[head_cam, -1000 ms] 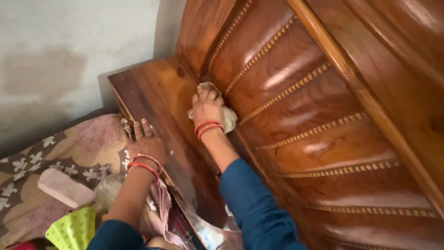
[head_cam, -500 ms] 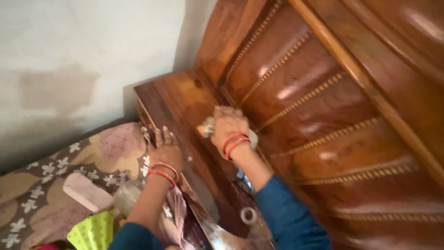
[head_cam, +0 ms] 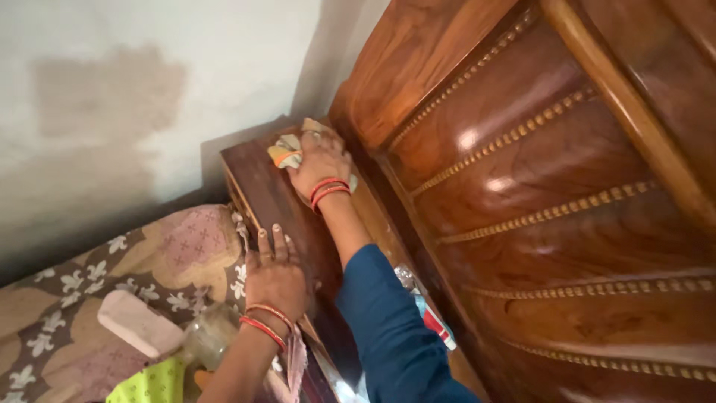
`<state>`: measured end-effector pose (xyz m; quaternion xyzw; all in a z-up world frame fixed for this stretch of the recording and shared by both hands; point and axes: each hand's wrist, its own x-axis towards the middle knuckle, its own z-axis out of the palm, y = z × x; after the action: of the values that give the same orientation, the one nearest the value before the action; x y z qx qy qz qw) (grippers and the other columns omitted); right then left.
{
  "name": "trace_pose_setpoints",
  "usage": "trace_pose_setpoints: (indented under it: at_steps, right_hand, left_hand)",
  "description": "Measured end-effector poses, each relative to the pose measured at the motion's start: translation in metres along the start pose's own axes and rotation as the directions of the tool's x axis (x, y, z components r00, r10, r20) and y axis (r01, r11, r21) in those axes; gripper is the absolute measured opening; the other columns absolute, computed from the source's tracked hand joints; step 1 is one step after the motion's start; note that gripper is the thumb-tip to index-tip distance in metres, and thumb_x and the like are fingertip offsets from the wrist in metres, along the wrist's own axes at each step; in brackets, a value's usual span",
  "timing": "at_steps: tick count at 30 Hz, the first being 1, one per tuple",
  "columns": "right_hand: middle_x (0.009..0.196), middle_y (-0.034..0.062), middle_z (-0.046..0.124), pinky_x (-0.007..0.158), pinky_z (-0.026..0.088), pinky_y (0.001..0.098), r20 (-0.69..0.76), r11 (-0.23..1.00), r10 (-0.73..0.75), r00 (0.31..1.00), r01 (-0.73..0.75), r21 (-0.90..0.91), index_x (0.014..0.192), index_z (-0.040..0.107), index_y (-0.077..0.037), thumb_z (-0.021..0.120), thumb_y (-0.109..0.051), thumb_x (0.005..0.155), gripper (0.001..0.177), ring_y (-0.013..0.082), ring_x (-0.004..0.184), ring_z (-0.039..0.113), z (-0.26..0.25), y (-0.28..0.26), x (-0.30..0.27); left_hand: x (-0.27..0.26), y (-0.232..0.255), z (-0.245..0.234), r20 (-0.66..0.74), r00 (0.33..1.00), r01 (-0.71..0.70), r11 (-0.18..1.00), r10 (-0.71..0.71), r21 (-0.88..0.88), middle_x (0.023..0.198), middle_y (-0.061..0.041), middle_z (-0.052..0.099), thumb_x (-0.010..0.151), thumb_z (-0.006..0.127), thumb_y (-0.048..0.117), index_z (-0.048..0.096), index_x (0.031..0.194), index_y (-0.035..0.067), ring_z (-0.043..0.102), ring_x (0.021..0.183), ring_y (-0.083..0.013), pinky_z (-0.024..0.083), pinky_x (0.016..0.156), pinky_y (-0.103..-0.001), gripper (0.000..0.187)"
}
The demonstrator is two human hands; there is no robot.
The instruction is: The person cleans the wooden headboard and a built-in shelf unit using a cloth, moving toys and personal items to reach all surfaces.
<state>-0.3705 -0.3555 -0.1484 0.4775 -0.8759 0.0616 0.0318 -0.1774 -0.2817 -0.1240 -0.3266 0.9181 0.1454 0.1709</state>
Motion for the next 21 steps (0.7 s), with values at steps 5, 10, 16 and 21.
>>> trace_pose_setpoints:
  at_steps: [5,10,16,21]
  right_hand:
    - [0.138,0.0183,0.055,0.098,0.046,0.0576,0.013,0.995,0.084,0.996,-0.083,-0.051,0.134,0.054,-0.013,0.076,-0.046,0.078,0.069,0.0406,0.127,0.051,-0.011,0.027,-0.044]
    - [0.135,0.0198,0.057,0.099,0.048,0.056,0.099,0.983,0.179,0.979,-0.173,-0.063,0.137,0.052,-0.01,0.076,-0.046,0.079,0.073,0.0412,0.126,0.052,-0.024,0.047,-0.11]
    - [0.127,0.0251,0.063,0.096,0.051,0.0526,0.258,0.954,0.296,0.92,-0.268,-0.138,0.131,0.055,-0.007,0.073,-0.05,0.085,0.066,0.0457,0.117,0.059,-0.054,0.049,-0.15]
    - [0.129,0.017,0.067,0.1,0.051,0.0514,0.127,0.998,-0.01,0.992,0.002,0.063,0.13,0.06,-0.012,0.072,-0.046,0.085,0.058,0.0415,0.119,0.062,-0.067,-0.005,-0.174]
  left_hand:
    - [-0.004,-0.003,0.013,-0.035,0.999,0.015,0.998,-0.017,-0.061,0.169,-0.014,0.012,0.09,0.058,0.064,0.025,0.157,0.004,0.013,0.155,-0.0344,0.02,0.118,-0.058,0.096]
    - [-0.009,-0.006,0.009,-0.046,0.999,0.004,0.999,-0.005,-0.042,0.169,-0.013,0.011,0.089,0.059,0.067,0.024,0.159,0.007,0.013,0.156,-0.0315,0.019,0.121,-0.057,0.098]
    - [-0.045,-0.026,0.026,-0.245,0.968,-0.114,0.966,0.056,-0.231,0.166,-0.016,0.022,0.087,0.065,0.058,0.036,0.154,0.006,0.021,0.154,-0.0293,0.024,0.121,-0.05,0.09]
    - [-0.077,-0.045,0.041,-0.541,0.841,-0.281,0.87,0.019,-0.405,0.141,-0.02,0.055,0.083,0.071,0.044,0.061,0.131,0.005,0.052,0.129,-0.0371,0.041,0.105,-0.049,0.062]
